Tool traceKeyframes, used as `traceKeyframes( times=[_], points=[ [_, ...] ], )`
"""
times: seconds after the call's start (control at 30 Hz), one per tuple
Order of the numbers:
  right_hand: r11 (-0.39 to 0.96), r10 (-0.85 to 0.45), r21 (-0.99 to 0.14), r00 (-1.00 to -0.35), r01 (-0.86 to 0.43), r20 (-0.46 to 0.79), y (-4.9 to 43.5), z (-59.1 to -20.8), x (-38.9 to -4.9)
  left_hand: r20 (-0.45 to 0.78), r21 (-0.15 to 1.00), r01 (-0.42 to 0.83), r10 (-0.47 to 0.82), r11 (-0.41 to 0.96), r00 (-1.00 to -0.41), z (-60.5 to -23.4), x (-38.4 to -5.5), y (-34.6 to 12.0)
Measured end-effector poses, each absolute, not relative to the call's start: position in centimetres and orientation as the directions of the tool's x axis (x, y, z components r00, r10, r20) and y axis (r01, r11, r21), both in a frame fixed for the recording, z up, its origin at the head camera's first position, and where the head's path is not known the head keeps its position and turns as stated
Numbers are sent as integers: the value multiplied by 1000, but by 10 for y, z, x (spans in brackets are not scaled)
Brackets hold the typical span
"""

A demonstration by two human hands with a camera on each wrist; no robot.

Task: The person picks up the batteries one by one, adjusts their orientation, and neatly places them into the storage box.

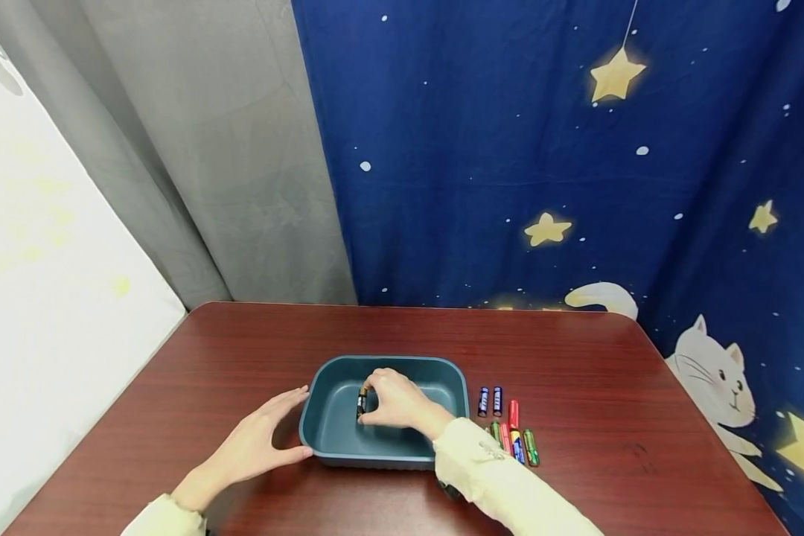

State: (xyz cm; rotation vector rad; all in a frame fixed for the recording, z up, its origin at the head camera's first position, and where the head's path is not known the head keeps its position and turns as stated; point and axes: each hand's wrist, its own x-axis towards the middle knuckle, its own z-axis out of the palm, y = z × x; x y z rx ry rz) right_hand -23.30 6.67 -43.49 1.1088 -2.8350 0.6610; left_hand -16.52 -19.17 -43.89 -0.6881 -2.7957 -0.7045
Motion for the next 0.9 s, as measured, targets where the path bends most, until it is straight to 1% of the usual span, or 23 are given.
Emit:
traceKeyframes(
  times=[0.23,0.6,0.9],
  points=[
    [691,-631,-359,-766,-627,124,51,-434,-237,263,416,469,391,779,-882,-439,-165,-192],
    [695,-614,-396,-782,-600,107,27,-434,-243,284,408,484,397,774,-873,-440,-166,-193],
    [712,-634,-335,-770,-617,71,7,-435,-242,298,410,496,402,765,-866,-440,-165,-193]
  ],
)
